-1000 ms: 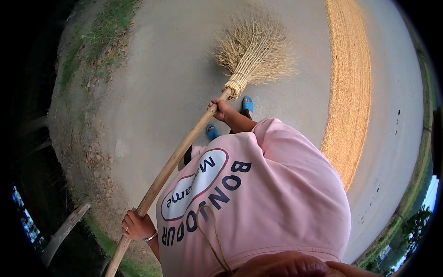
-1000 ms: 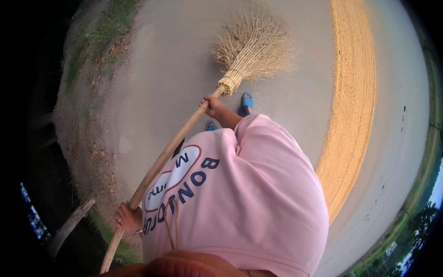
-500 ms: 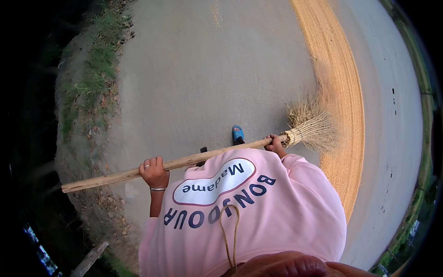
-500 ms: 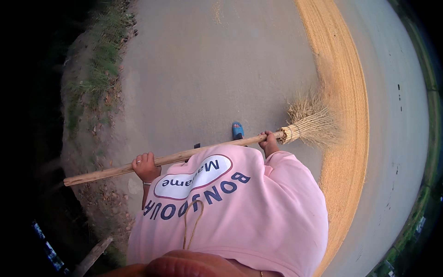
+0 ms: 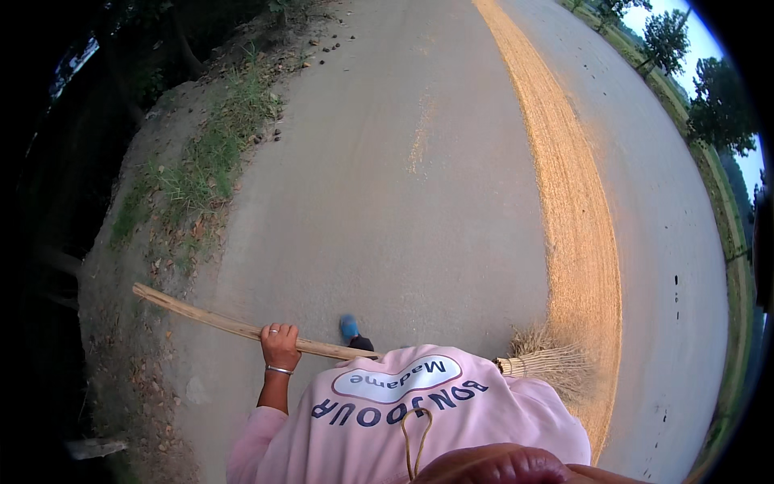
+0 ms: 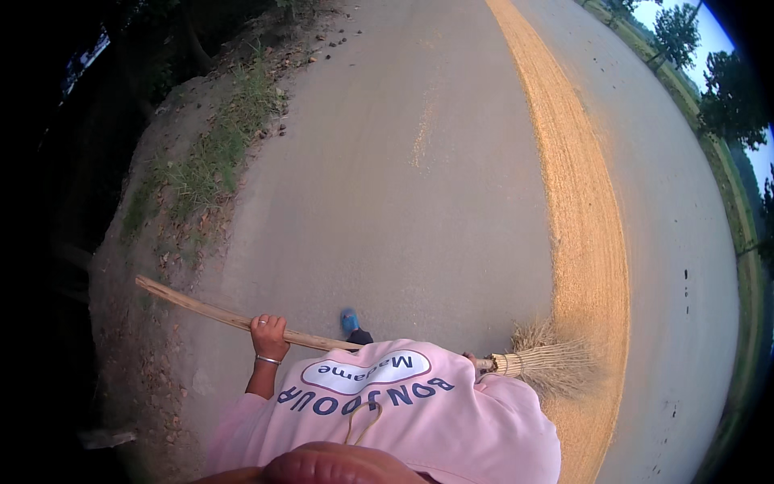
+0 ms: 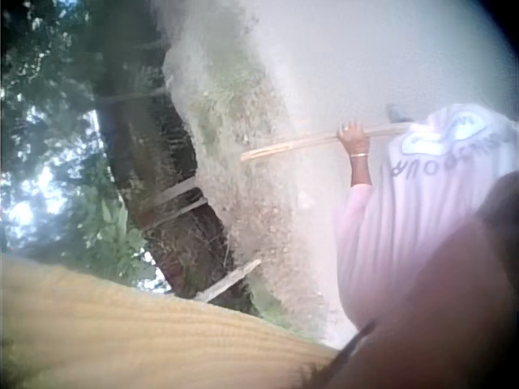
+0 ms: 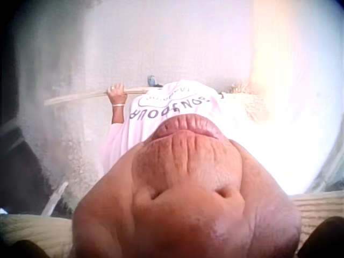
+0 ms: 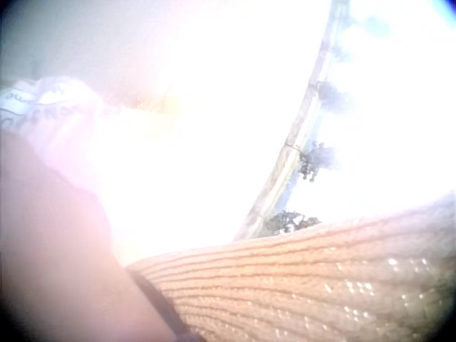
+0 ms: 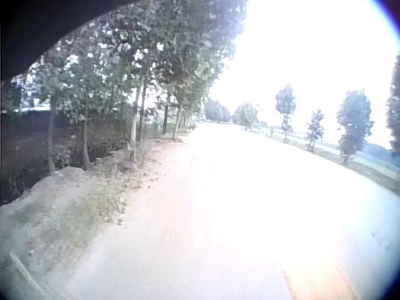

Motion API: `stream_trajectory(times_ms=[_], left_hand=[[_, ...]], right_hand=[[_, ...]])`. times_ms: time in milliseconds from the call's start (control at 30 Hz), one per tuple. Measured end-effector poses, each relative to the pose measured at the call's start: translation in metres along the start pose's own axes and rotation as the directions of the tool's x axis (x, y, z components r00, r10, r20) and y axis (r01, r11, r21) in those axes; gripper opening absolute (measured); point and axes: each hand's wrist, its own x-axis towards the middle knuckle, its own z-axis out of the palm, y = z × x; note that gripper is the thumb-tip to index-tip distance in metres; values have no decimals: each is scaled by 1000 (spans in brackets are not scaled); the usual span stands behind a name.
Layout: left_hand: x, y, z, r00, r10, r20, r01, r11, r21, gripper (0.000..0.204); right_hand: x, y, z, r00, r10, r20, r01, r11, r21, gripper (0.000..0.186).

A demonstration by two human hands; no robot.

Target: The person uses a traditional straw broom to sweep a long line of grain spread across a paved road. They move steadily forward, pushing the grain into a consolidated pile along the center of the road.

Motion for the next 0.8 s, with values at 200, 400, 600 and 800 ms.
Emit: stream_trajectory(times_ms=[200,400,600,800], left_hand=[[1,-31,13,984,-150,-98,147,988,-38,18],[-52,-70,-11,916,-371,-155,388,916,104,19],[-102,-73,-52,774,-554,-307,628,732,263,17],[-145,25,-128,586,-756,-291,769,406,494,16]], right_hand=[[37,-31,70,997,-7,72,22,977,-213,12],[76,-12,171,982,-34,183,85,958,-276,13],[46,21,331,961,159,225,-136,984,-113,8],[5,75,404,888,350,299,-217,891,-400,3]])
